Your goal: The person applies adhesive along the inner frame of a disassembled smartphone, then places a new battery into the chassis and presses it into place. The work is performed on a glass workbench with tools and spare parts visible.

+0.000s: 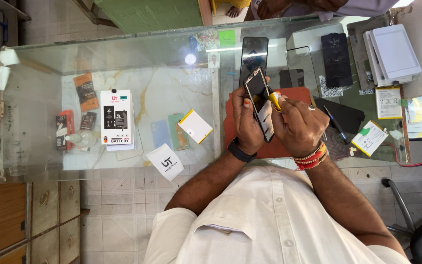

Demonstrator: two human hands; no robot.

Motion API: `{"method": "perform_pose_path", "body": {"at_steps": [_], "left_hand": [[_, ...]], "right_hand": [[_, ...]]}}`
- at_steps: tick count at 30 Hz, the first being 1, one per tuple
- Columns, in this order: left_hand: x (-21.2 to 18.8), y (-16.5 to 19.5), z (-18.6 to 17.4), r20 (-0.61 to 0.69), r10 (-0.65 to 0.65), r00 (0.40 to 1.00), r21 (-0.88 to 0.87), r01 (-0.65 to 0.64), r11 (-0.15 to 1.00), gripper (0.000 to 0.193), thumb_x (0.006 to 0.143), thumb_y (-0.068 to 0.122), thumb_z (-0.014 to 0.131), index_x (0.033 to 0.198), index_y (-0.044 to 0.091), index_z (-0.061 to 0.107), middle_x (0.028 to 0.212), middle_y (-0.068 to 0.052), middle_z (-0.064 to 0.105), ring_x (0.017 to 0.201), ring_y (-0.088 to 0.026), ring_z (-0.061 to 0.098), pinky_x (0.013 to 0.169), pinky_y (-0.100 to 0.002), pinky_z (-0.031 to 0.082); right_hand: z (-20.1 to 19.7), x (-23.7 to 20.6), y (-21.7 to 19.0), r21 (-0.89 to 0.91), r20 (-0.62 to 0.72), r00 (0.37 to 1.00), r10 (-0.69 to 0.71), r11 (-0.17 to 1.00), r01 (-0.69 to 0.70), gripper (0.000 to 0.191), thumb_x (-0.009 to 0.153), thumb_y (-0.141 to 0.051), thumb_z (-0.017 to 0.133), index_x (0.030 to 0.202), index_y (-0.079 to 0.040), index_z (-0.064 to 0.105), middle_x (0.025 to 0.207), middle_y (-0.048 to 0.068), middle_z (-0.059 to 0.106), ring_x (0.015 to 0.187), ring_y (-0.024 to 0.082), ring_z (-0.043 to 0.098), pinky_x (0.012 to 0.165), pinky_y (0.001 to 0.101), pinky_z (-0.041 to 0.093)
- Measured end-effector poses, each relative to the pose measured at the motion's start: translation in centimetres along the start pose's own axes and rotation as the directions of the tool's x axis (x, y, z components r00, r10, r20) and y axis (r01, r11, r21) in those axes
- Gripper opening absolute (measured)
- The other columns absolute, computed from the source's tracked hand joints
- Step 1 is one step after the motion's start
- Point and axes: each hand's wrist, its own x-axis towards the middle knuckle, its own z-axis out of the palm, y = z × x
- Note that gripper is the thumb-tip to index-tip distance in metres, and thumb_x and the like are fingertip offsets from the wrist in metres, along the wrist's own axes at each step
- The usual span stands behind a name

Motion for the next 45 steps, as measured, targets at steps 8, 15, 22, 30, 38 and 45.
{"method": "perform_pose_path", "body": {"at_steps": [8, 15, 22, 30, 38, 45], "left_hand": [[0.1, 0.1, -0.3, -0.014, -0.003, 1.0, 0.004, 0.003, 1.0, 0.04, 0.116, 0.038, 0.041, 0.138, 0.005, 0.043, 0.147, -0.022, 0.055, 0.119, -0.017, 0.06, 0.108, -0.034, 0.051], [0.1, 0.3, -0.4, -0.03, 0.008, 1.0, -0.005, -0.008, 1.0, 0.042, 0.116, 0.039, 0.042, 0.138, 0.004, 0.045, 0.146, -0.022, 0.056, 0.109, -0.015, 0.06, 0.103, -0.033, 0.052], [0.1, 0.0, -0.6, -0.035, 0.02, 0.999, -0.026, -0.021, 0.999, 0.043, 0.116, 0.04, 0.044, 0.138, 0.003, 0.045, 0.143, -0.022, 0.056, 0.113, -0.016, 0.059, 0.105, -0.033, 0.05], [0.0, -0.2, -0.8, -0.049, 0.015, 0.999, 0.007, -0.015, 1.0, 0.043, 0.116, 0.04, 0.044, 0.138, 0.003, 0.045, 0.141, -0.023, 0.057, 0.117, -0.016, 0.059, 0.107, -0.032, 0.05], [0.0, -0.3, -0.9, -0.039, -0.007, 0.999, -0.019, 0.006, 1.0, 0.042, 0.116, 0.04, 0.044, 0.138, 0.003, 0.045, 0.142, -0.023, 0.058, 0.109, -0.016, 0.06, 0.1, -0.033, 0.053], [0.1, -0.2, -0.7, -0.051, -0.014, 0.999, -0.055, 0.011, 0.998, 0.042, 0.114, 0.04, 0.044, 0.137, 0.004, 0.044, 0.144, -0.022, 0.057, 0.106, -0.018, 0.062, 0.096, -0.034, 0.054]], "right_hand": [[0.4, -0.3, -0.1, 0.014, 0.007, 1.0, -0.007, 1.0, 0.007, 0.016, 0.088, 0.002, 0.085, 0.093, 0.003, 0.07, 0.089, 0.013, 0.075, 0.058, 0.014, 0.065, 0.048, 0.0272, 0.046], [0.3, -0.4, -0.3, 0.015, 0.019, 1.0, -0.002, 1.0, 0.002, 0.017, 0.085, 0.0, 0.085, 0.095, 0.002, 0.071, 0.091, 0.014, 0.076, 0.059, 0.016, 0.065, 0.049, 0.0277, 0.046], [0.4, -0.7, -0.4, 0.039, 0.009, 1.0, 0.003, 0.999, -0.004, 0.017, 0.087, 0.002, 0.085, 0.097, 0.002, 0.071, 0.092, 0.014, 0.076, 0.06, 0.015, 0.065, 0.051, 0.0272, 0.047], [0.3, -1.2, -0.3, 0.041, 0.023, 1.0, 0.01, 0.999, -0.011, 0.018, 0.085, 0.0, 0.085, 0.098, 0.002, 0.072, 0.092, 0.013, 0.075, 0.061, 0.016, 0.066, 0.051, 0.027, 0.047], [0.1, -1.6, -0.4, 0.044, 0.026, 0.999, 0.04, 0.998, -0.041, 0.018, 0.085, 0.001, 0.084, 0.098, 0.002, 0.072, 0.089, 0.013, 0.075, 0.059, 0.016, 0.065, 0.051, 0.0279, 0.047], [0.2, -1.8, -0.4, 0.047, 0.018, 0.999, 0.044, 0.998, -0.045, 0.018, 0.086, 0.0, 0.086, 0.098, 0.002, 0.072, 0.09, 0.012, 0.074, 0.06, 0.017, 0.066, 0.051, 0.0282, 0.048]]}}
